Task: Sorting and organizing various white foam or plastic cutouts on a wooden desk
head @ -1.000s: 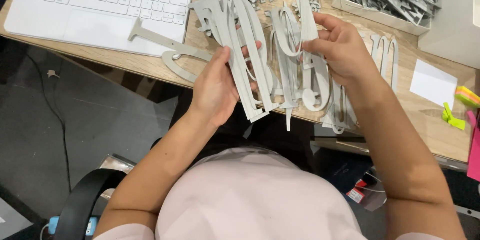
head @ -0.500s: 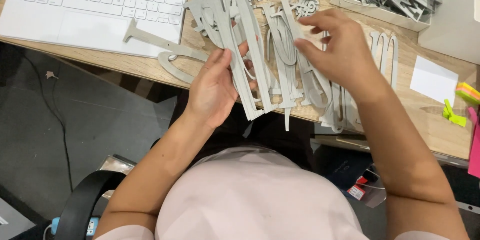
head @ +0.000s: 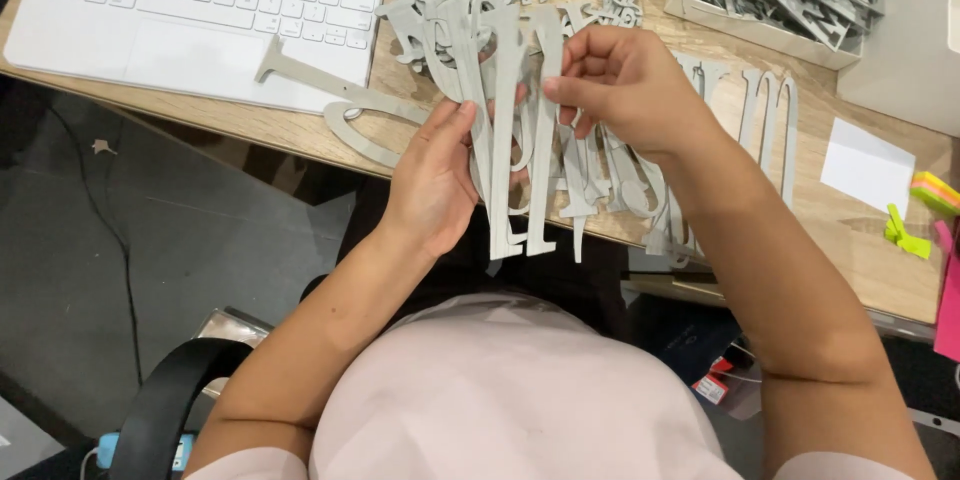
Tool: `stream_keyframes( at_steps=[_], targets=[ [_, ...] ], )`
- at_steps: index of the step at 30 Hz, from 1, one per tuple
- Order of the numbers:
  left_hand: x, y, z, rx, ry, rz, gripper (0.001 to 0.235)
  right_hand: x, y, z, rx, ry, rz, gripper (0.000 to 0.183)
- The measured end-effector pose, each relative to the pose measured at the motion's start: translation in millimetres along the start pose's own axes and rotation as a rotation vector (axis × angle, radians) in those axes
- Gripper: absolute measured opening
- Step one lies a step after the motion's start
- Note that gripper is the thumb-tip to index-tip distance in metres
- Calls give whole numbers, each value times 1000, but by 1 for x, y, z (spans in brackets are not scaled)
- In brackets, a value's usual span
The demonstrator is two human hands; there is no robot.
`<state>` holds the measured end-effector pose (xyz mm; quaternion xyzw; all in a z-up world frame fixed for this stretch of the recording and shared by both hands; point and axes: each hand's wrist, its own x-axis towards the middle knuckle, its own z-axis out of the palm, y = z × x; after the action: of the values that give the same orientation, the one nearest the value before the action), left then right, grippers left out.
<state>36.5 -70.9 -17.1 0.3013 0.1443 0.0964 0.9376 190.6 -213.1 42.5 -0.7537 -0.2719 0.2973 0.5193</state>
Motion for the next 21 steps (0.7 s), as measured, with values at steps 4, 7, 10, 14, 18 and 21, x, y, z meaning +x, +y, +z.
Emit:
stream_keyframes(
  at_steps=[4,7,10,14,18,21],
  targets=[
    [3,3,2,-55,20,50,33,-6,9,-22,234,-61,32,16],
    [-1,11,-5,-55,15,135,34,-18,-9,-34,125,73,139,25],
    [-6,29,-13,152,93,196,40,4,47,-81,18,53,111,64],
    [-11,45,-5,136,173,109,42,6,34,-82,-219,50,129,58],
    [-8,35,-7,142,112,85,36,-3,-22,-51,-679,195,88,36],
    [-4,19,-5,151,24,60,25,-9,-55,-17,-595,184,-43,35]
  ],
)
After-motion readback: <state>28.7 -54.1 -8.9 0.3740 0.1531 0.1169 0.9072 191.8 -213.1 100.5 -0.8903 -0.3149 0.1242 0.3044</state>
